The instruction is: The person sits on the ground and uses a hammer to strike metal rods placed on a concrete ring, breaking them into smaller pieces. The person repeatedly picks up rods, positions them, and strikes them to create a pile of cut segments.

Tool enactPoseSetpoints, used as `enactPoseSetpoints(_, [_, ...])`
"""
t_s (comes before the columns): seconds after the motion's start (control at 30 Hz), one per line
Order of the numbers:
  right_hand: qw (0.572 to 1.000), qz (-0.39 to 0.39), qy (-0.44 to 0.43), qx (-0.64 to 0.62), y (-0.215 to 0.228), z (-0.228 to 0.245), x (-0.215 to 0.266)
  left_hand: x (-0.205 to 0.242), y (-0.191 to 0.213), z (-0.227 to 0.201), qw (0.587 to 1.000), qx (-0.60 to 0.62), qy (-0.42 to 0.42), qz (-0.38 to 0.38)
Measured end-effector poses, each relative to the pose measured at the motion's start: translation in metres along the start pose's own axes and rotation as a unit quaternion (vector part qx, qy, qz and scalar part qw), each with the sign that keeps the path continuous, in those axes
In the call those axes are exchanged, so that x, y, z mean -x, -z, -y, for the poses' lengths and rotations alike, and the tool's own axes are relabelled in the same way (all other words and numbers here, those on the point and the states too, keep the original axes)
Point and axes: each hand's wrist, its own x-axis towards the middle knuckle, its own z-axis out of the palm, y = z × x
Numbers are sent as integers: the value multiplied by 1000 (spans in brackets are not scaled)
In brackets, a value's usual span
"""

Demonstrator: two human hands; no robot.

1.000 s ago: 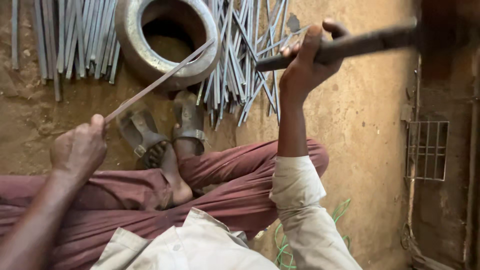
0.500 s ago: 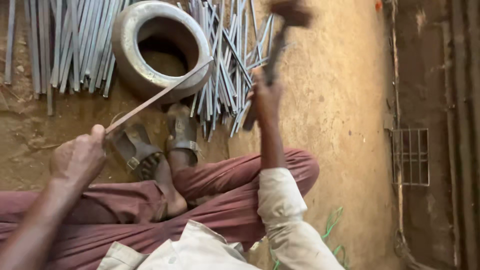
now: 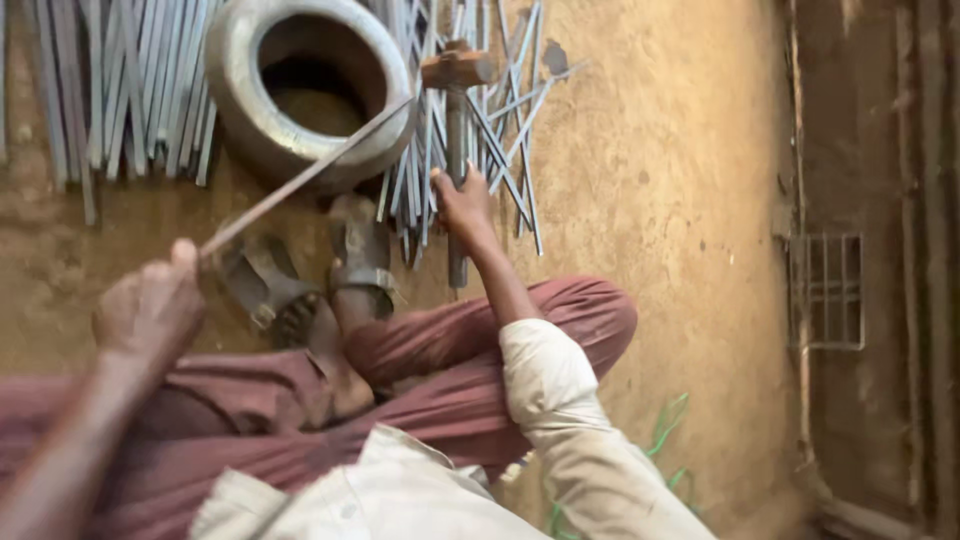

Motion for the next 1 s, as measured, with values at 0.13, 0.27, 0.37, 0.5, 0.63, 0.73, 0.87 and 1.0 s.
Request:
enactPoseSetpoints(0.13, [995,65,52,59,20,-5,11,8,-14,3,1000,17,-11,20])
enactPoseSetpoints(0.27, [996,80,-36,-20,7,-14,28,13,-44,-3,984,172,24,49])
enactPoseSetpoints(0.37, [984,99,-92,-113,-9,-27,45,8,-54,-26,890,435,90,106])
enactPoseSetpoints(0.5, [972,143,-108,-153,-16,-34,52,15,-44,-71,662,678,192,253])
enactPoseSetpoints(0.63, [983,130,-60,-114,-10,-35,49,12,-23,-109,542,762,193,297])
enactPoseSetpoints(0.73, [982,137,-46,-118,-9,-35,50,0,-10,-140,487,816,183,251])
enactPoseSetpoints(0.87, [988,123,-45,-78,-10,-28,56,-15,8,-186,434,864,182,178])
enactPoseSetpoints(1.0, [986,123,-71,-85,-7,-19,56,-33,42,-198,396,883,178,178])
